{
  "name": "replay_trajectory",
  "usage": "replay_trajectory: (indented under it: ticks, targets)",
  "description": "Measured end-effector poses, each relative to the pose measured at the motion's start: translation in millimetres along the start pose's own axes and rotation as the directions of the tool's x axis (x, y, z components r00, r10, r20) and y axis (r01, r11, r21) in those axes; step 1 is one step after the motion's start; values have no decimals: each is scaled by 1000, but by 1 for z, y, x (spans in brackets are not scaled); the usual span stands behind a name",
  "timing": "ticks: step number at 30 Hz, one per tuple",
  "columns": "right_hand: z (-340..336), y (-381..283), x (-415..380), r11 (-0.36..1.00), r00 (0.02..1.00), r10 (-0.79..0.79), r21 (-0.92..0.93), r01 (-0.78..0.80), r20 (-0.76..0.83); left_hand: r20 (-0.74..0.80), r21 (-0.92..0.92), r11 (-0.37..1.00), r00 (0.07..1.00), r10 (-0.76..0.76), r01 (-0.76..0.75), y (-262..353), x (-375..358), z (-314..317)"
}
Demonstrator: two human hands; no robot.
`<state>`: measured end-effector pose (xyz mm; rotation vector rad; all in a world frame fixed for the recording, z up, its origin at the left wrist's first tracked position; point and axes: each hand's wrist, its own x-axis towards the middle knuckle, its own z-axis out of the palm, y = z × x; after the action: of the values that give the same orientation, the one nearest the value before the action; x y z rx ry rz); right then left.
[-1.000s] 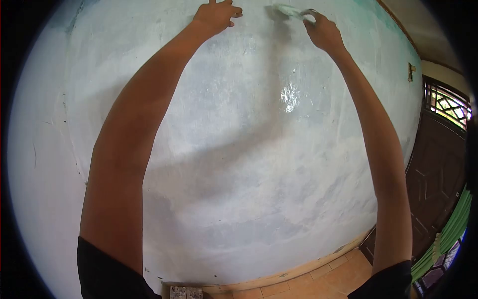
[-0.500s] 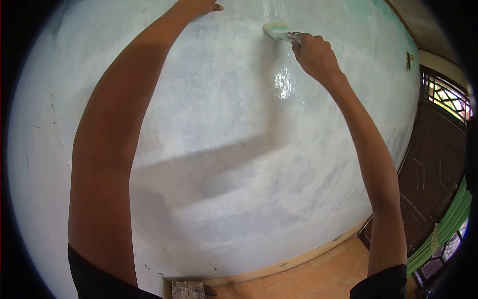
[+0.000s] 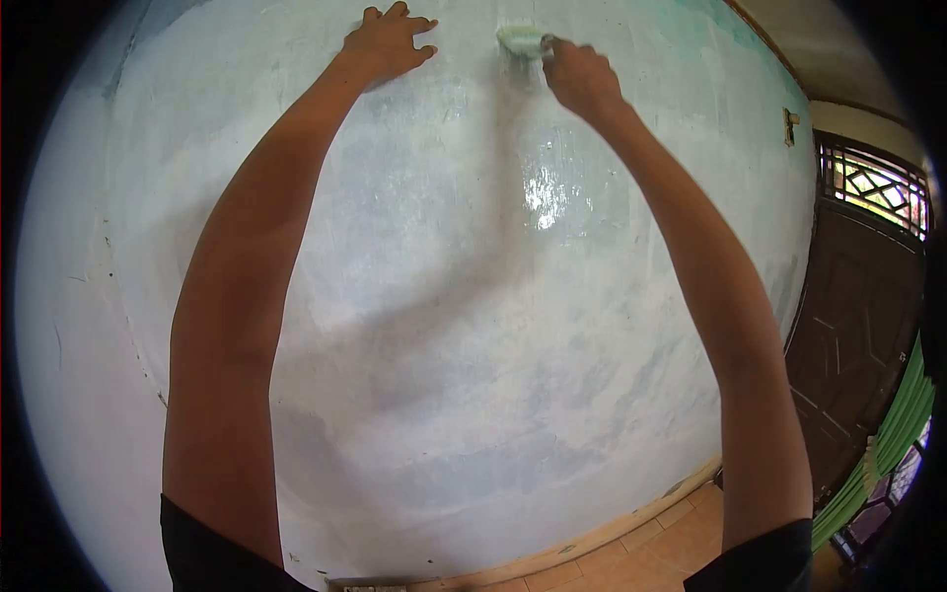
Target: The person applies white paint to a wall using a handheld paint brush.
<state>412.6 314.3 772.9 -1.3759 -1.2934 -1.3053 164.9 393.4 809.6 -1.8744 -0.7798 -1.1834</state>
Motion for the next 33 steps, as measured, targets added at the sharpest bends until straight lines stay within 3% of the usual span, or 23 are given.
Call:
replay_trajectory:
  ticks: [2,3,5,7,11,13,14,18,22,25,29,33]
  targets:
    - [-9,2,-17,1000,993,6,12,-7,119,-15,-19,1000,1000,-23,23,3,-4,-1]
    - [-9,11,-20,1000,989,1,13,-3,149,-61,57,998,997,-38,41,0,-1,6]
    - [-45,13,-7,968,935,-168,-125,216,313,-147,206,976,988,-41,71,-4,9,29]
    - [-58,18,17,961,948,-217,-122,250,234,-143,197,976,988,-65,93,-1,8,29]
    - [-22,20,60,994,999,-48,-97,50,21,-170,146,978,978,-121,146,2,10,40]
    - [0,9,45,996,1000,-18,-87,20,16,-143,135,979,981,-132,152,4,5,35]
    - [7,-3,16,1000,999,15,9,-15,-34,-133,125,980,982,-138,155,5,4,33]
    - [2,-18,-63,999,988,38,25,-42,149,-150,153,976,980,-128,151,4,3,39]
    - [-38,-10,-40,993,954,-106,-28,119,280,-135,182,968,979,-152,176,7,4,43]
    - [-54,-18,-9,999,997,-25,-38,28,78,-162,181,969,977,-140,169,7,4,50]
    - [-1,-9,-19,1000,999,26,-18,-25,45,-155,167,974,980,-125,151,2,2,47]
    - [-11,-16,-86,999,978,-16,-29,23,207,-149,194,970,982,-115,143,-4,1,52]
